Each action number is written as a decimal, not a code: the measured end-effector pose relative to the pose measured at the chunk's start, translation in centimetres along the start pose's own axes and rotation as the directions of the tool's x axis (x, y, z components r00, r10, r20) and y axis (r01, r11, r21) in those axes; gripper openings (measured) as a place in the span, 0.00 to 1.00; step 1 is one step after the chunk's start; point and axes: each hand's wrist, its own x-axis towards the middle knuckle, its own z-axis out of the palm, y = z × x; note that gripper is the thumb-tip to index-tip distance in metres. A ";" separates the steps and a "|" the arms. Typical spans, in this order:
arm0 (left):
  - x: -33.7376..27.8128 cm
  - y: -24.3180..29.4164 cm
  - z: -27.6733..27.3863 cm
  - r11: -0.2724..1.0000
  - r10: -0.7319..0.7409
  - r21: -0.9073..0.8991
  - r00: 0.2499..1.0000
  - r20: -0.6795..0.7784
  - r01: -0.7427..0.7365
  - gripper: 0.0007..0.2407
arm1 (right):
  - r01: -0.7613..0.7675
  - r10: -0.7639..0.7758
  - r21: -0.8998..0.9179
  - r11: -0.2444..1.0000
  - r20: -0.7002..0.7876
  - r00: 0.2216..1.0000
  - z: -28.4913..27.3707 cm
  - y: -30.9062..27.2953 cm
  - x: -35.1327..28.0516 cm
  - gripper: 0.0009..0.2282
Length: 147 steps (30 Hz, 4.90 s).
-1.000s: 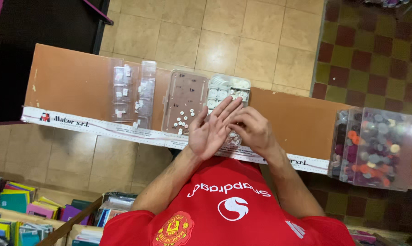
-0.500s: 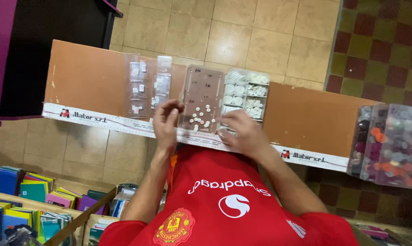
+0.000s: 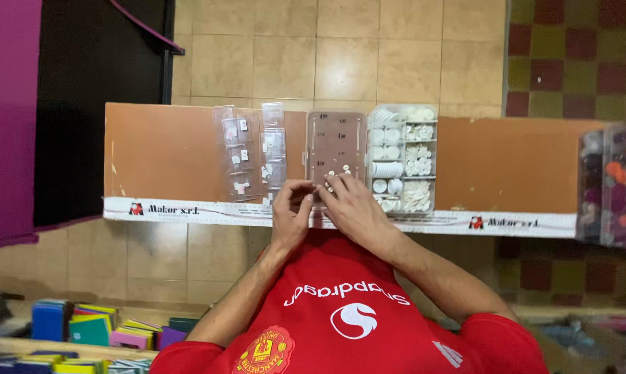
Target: The person picks up several small white circular items from their palm and places them individually into separate compartments of a clear plastic organizer on a counter.
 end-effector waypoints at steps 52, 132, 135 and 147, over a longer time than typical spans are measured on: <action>5.9 1.7 1.4 0.967 0.245 0.064 0.968 0.050 -0.248 0.09 | 0.038 -0.340 0.571 0.820 0.433 0.835 -2.4 6.0 6.0 0.02; 3.6 7.4 18.1 -0.264 -0.080 -0.835 0.852 0.517 0.482 0.23 | 0.308 0.012 0.525 0.793 -0.519 0.855 -12.6 9.9 -4.5 0.05; 3.7 7.6 18.6 -0.256 -0.076 -0.822 0.837 0.542 0.509 0.23 | 0.293 0.028 0.541 0.788 -0.507 0.862 -14.0 10.0 -5.0 0.04; 3.9 5.3 19.4 -0.144 -0.172 -0.821 0.803 0.570 0.552 0.23 | 0.206 0.088 0.617 0.760 -0.410 0.908 -13.0 11.6 -6.2 0.05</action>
